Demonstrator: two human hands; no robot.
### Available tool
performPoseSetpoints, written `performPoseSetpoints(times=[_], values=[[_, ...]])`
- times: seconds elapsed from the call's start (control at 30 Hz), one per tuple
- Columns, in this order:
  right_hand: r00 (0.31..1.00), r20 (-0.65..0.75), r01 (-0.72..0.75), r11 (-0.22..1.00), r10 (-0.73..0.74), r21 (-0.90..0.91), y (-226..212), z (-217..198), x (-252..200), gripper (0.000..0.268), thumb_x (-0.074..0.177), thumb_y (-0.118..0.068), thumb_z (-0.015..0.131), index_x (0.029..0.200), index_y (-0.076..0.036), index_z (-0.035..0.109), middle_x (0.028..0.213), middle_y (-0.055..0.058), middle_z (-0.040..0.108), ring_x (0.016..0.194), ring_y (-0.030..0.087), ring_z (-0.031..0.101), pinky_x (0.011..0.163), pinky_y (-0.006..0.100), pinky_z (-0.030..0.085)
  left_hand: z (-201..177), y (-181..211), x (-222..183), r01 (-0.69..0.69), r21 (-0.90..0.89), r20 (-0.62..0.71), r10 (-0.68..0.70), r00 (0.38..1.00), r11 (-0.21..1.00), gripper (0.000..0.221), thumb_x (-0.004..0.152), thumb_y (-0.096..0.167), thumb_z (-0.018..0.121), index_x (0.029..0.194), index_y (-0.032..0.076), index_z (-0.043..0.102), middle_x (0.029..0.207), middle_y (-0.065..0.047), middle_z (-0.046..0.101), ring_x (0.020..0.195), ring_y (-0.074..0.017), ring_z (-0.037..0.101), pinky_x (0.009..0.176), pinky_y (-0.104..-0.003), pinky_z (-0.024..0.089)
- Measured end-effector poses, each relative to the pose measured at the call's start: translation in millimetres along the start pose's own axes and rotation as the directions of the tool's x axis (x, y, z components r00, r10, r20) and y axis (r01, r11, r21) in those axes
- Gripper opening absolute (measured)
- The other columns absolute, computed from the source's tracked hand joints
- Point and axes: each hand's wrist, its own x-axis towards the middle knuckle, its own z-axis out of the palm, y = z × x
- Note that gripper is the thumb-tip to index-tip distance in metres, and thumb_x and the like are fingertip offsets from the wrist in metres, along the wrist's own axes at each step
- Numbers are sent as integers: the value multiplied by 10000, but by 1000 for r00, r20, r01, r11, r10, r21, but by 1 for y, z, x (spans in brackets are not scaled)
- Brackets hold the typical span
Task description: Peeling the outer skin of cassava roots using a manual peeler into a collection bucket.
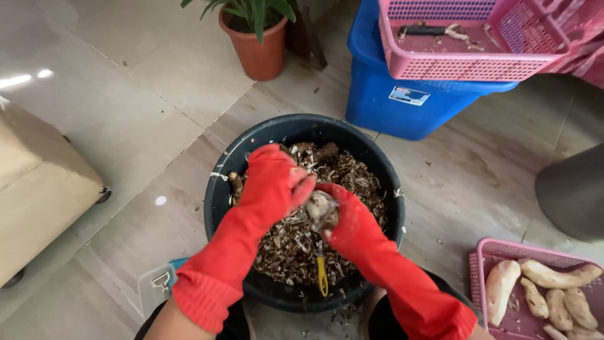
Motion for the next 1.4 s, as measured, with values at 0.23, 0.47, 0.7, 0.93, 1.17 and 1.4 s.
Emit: performPoseSetpoints(times=[0.23,0.47,0.7,0.93,1.17,1.4], values=[[993,-101,62,996,-68,-66,0,-11,10,666,666,-4,622,1299,-204,677,1120,116,733,1123,339,697,951,454,582,-21,-22,-12,364,-82,93,-356,930,928,372,922,515,586,711,227,691,543,-7,641,710,-264,709,782,-400,550],[986,-150,87,993,-75,76,9,-14,14,698,668,-68,720,1346,-217,651,1145,107,725,1140,308,696,961,438,566,-17,-38,-4,561,38,306,-544,781,827,475,986,624,453,811,236,664,674,13,708,839,-226,739,834,-373,557],[989,99,-148,775,109,614,-25,-20,-5,864,649,-50,804,1473,-57,543,1330,200,639,1262,291,591,1070,430,497,26,-49,-30,479,-121,169,-457,873,869,507,939,643,555,831,174,712,680,-126,677,825,-358,716,739,-447,601],[984,130,-180,703,124,688,7,-12,4,907,502,116,897,1358,-15,627,990,170,704,844,255,724,755,370,639,5,-38,-19,326,-7,190,-319,929,945,546,971,613,487,791,138,689,629,-151,642,759,-370,709,722,-475,592],[997,50,-67,979,59,195,28,-6,12,928,513,-233,943,1381,-311,624,1128,64,762,1050,246,740,924,420,587,-43,25,18,198,100,262,-218,940,975,405,903,564,590,692,243,718,636,-70,654,758,-329,700,783,-456,583],[991,-44,135,980,-130,148,32,-6,22,779,607,19,745,1364,-120,624,980,114,753,887,248,764,787,411,626,-46,-2,5,244,-366,51,-242,969,898,443,886,398,673,510,201,547,430,-18,506,586,-267,646,664,-312,512]])
